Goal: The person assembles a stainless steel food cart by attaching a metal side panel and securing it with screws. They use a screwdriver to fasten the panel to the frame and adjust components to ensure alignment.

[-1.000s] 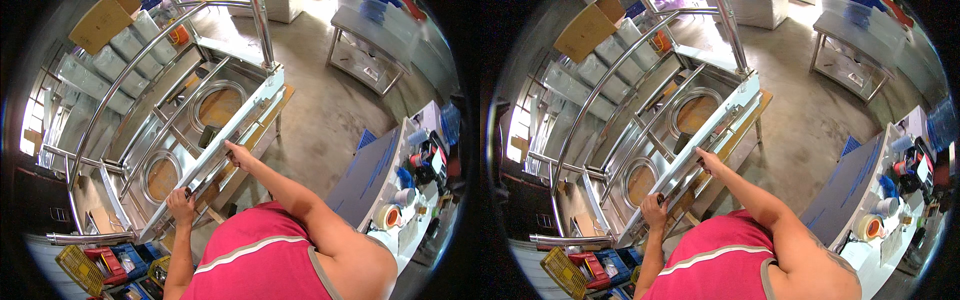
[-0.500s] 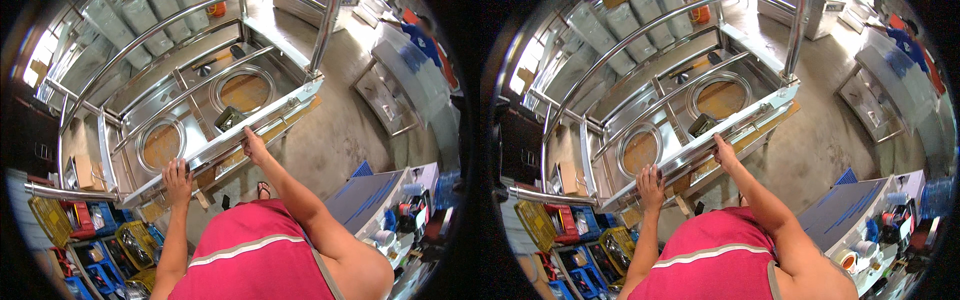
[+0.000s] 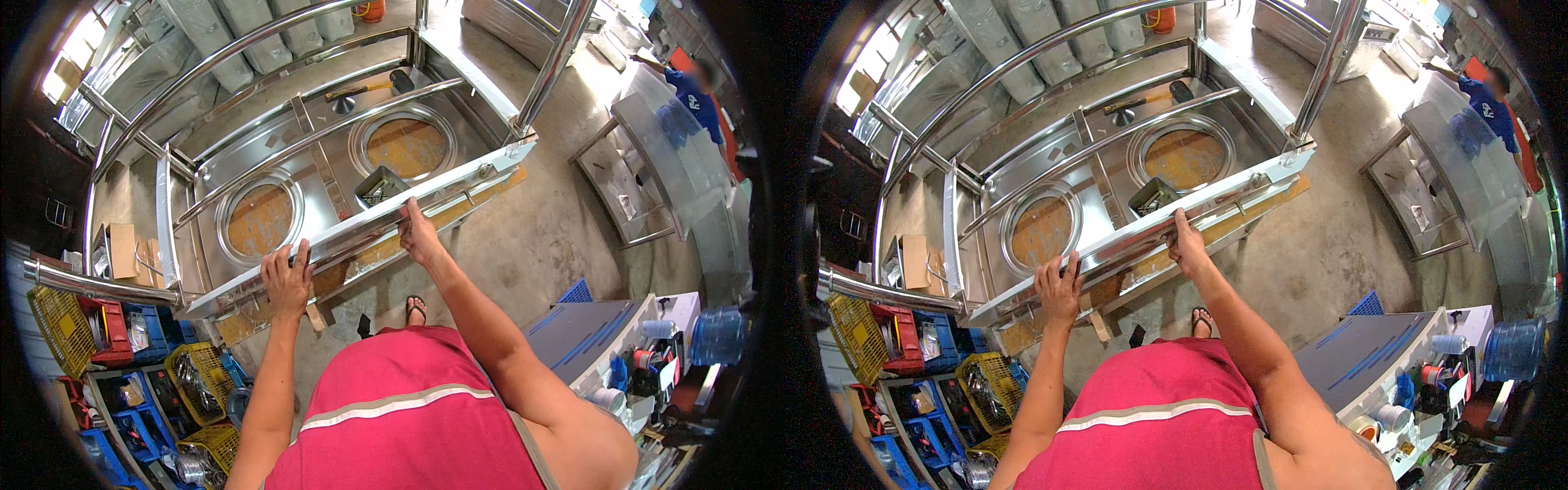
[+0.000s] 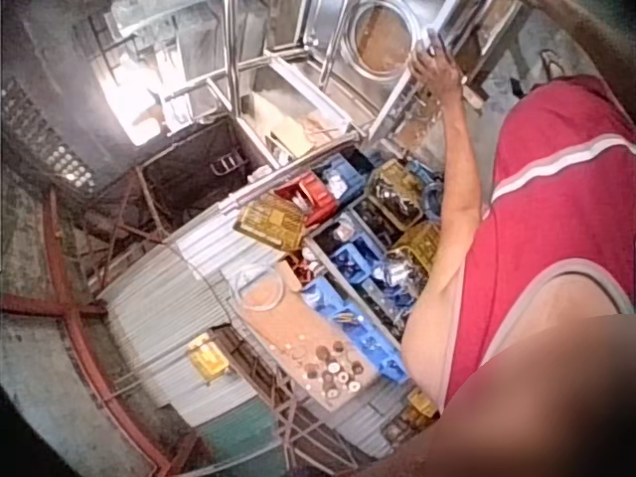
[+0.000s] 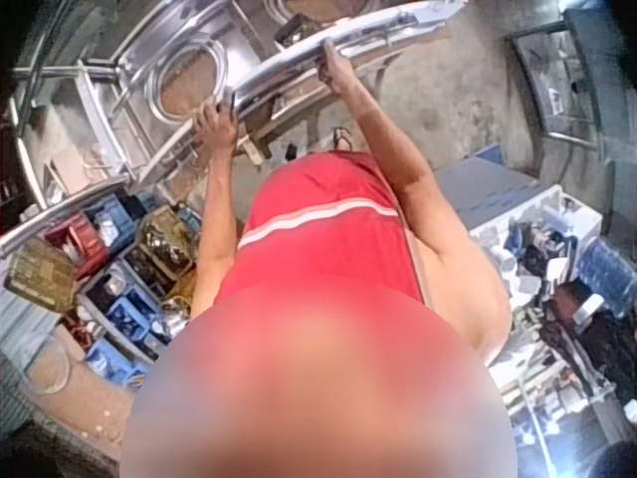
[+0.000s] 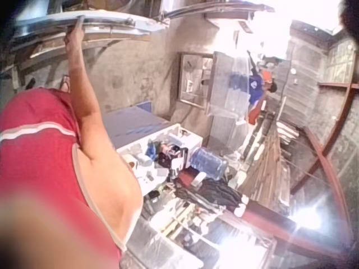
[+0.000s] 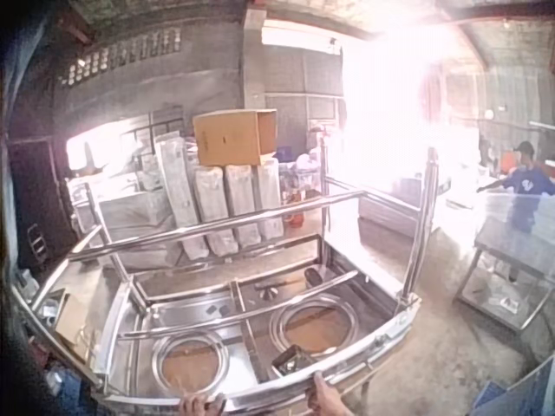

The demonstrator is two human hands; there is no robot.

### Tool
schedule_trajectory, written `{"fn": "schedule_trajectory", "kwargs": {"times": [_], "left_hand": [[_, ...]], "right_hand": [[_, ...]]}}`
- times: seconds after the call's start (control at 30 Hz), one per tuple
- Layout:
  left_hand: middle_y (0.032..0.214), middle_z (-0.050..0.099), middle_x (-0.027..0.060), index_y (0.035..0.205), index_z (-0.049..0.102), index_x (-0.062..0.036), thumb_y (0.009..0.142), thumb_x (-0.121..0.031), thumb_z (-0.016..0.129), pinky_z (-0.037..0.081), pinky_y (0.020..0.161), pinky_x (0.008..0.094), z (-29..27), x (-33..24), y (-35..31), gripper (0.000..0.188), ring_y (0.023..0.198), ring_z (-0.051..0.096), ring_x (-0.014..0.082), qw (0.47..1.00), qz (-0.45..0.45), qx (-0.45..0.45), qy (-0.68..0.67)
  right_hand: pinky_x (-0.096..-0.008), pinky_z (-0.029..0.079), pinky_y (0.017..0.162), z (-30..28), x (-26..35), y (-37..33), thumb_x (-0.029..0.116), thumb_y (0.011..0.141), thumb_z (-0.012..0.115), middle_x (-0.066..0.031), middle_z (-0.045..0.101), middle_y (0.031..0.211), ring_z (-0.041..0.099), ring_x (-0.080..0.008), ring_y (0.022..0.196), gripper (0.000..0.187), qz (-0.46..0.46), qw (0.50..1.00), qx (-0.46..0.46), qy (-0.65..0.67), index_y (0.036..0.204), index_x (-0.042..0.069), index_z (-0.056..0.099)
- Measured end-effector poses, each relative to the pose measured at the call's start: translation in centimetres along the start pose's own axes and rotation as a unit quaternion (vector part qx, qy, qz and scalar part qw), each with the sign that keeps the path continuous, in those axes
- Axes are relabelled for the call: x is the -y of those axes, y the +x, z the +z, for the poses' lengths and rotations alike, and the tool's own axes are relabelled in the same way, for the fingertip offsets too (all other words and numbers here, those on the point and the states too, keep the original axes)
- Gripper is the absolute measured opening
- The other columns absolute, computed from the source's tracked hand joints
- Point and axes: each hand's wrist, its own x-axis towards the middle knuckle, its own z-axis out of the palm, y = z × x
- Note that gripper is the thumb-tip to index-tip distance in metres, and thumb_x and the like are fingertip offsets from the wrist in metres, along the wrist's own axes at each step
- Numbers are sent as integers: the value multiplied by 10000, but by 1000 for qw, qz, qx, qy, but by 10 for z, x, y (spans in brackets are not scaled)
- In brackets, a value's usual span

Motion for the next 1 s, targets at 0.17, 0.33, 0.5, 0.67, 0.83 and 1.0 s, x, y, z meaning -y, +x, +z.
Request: {"fn": "schedule_trajectory", "kwargs": {"times": [0.17, 0.33, 0.5, 0.67, 0.83, 1.0], "left_hand": [[1323, 532, 90, 1550, 475, -310, 940, -370, 687, 330, 1127, 553, 0, 0, 0, 649, 1245, 486, 325, 1000, 1, -2, 0], [1308, 533, 89, 1547, 482, -302, 944, -378, 679, 333, 1121, 551, -2, -1, 1, 639, 1232, 490, 325, 1000, 1, -9, -3], [1297, 532, 91, 1544, 487, -299, 935, -377, 678, 338, 1118, 548, 1, -1, 0, 643, 1228, 489, 326, 1000, 6, -16, 3], [1295, 534, 94, 1543, 489, -299, 928, -386, 678, 342, 1117, 547, -1, -1, 0, 649, 1229, 491, 327, 1000, 7, -13, 4], [1301, 537, 93, 1537, 493, -306, 902, -379, 704, 343, 1110, 561, 2, 0, 0, 673, 1245, 495, 316, 1000, 9, -21, -1], [1277, 525, 104, 1518, 496, -277, 890, -348, 719, 362, 1043, 589, 5, -1, -2, 670, 1226, 492, 319, 1000, -5, 0, -2]], "right_hand": [[-270, 277, 421, 0, 1, -1, 658, 1014, 520, -58, 523, 646, 314, -113, 433, 579, 0, 1000, 6, -3, 1114, 89, 551], [-278, 279, 424, 2, 2, -2, 659, 1009, 529, -61, 522, 643, 312, -113, 429, 586, -2, 1000, -7, -4, 1131, 87, 550], [-279, 283, 425, 4, 6, -6, 662, 1004, 536, -68, 525, 653, 310, -114, 429, 602, 4, 1000, 0, 3, 1173, 84, 540], [-288, 285, 421, 2, 6, -6, 615, 1008, 576, -35, 501, 652, 360, -112, 465, 513, 6, 1000, -4, 9, 1052, 105, 549], [-283, 267, 416, -7, -1, 5, 671, 1001, 534, -30, 501, 640, 310, -108, 440, 589, 17, 1000, -13, -12, 1143, 103, 595], [-266, 224, 413, -14, 0, 2, 637, 1021, 533, 89, 317, 579, 273, -60, 449, 433, -16, 998, 51, -28, 850, 239, 534]]}}
